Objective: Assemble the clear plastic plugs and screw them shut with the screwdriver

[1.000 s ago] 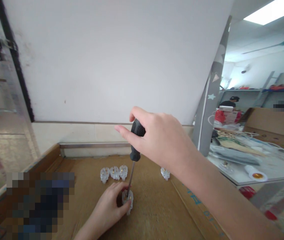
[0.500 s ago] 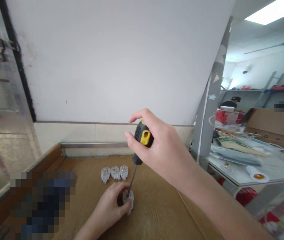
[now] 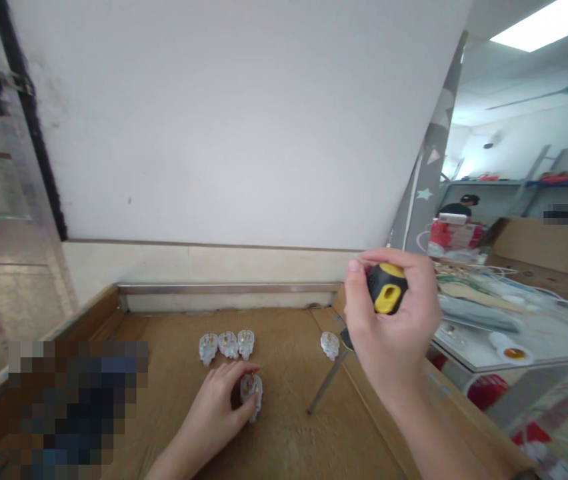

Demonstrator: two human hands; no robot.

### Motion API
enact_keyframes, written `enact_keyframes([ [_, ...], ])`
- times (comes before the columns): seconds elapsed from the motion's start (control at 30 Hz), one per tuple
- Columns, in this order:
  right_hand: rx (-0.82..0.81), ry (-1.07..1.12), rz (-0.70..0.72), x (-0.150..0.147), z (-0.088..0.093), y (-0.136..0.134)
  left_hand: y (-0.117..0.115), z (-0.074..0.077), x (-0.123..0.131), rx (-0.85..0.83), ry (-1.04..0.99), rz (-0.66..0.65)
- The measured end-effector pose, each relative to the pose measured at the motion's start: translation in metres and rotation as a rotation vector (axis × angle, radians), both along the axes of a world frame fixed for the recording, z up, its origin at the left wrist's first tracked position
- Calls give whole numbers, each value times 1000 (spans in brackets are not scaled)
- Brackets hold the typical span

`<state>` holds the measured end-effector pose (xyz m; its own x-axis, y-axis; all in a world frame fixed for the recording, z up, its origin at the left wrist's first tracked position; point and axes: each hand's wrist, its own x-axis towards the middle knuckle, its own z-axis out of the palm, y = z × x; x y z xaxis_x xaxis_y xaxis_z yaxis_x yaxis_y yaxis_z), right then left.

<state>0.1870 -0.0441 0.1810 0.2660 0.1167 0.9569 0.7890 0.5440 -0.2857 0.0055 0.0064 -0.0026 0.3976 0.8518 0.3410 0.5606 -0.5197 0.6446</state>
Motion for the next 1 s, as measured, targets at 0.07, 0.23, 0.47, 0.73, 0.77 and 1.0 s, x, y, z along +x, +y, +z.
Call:
enact_keyframes([
  [0.07, 53, -10, -12, -6, -6, 2, 1, -1, 0, 2, -4, -9],
  [0.23, 95, -67, -45, -13, 3, -10, 3, -5, -1, -1, -24, -31],
  [0.47, 85, 48, -28, -12, -1, -9, 3, -1, 4, 59, 57, -42],
  [0.73, 110, 75, -12, -1, -6, 4, 22, 28, 24, 329, 547, -297],
  [0.77, 111, 87, -11, 0, -6, 5, 26, 30, 25, 353, 567, -328],
  [1.0, 102, 191, 38, 1, -7, 1, 47, 33, 29, 404, 570, -366],
])
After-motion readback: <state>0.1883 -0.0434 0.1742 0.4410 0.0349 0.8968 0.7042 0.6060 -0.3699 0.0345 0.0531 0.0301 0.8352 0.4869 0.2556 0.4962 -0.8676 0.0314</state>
